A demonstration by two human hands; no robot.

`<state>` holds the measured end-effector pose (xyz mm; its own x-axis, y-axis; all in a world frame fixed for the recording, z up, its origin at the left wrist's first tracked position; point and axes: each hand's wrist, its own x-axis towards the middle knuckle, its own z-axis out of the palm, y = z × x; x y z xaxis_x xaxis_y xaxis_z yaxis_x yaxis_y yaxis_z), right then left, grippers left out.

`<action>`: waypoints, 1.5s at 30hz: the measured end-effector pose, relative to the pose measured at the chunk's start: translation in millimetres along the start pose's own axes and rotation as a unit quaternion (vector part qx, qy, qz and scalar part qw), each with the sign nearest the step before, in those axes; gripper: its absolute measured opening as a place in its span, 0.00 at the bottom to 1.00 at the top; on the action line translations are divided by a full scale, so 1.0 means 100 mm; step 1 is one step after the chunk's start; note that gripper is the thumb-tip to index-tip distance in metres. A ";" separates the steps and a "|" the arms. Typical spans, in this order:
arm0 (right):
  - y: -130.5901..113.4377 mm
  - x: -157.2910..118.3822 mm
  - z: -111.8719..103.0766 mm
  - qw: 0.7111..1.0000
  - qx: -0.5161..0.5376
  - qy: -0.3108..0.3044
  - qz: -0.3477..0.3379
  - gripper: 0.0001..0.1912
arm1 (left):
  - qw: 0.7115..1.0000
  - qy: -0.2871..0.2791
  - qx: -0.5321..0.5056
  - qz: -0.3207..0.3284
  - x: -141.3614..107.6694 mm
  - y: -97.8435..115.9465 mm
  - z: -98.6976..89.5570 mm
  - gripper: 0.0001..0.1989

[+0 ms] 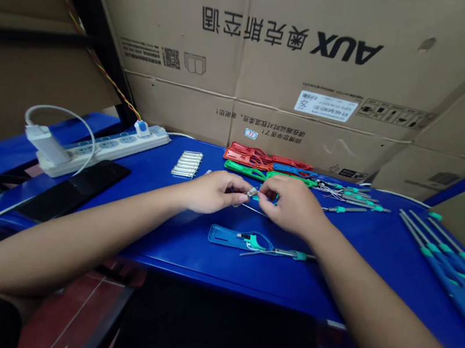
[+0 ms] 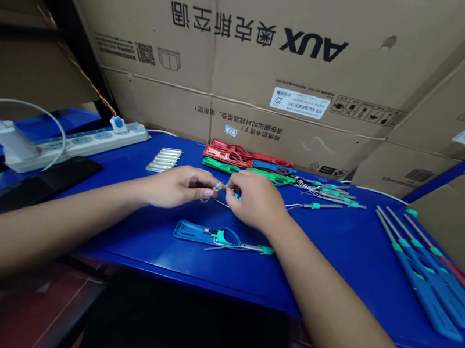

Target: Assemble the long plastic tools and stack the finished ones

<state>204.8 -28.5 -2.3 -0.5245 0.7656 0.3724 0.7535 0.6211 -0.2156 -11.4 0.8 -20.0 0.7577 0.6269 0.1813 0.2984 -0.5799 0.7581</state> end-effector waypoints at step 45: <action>-0.14 0.12 0.13 0.986 -0.162 0.002 -0.041 0.08 | 0.999 -0.005 0.019 -0.031 -0.02 -0.06 -0.06 0.10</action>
<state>182.8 -25.3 -6.8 -0.5877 0.7145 0.3797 0.7963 0.5940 0.1147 -17.8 6.2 -21.6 0.7423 0.6577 0.1281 0.3670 -0.5590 0.7435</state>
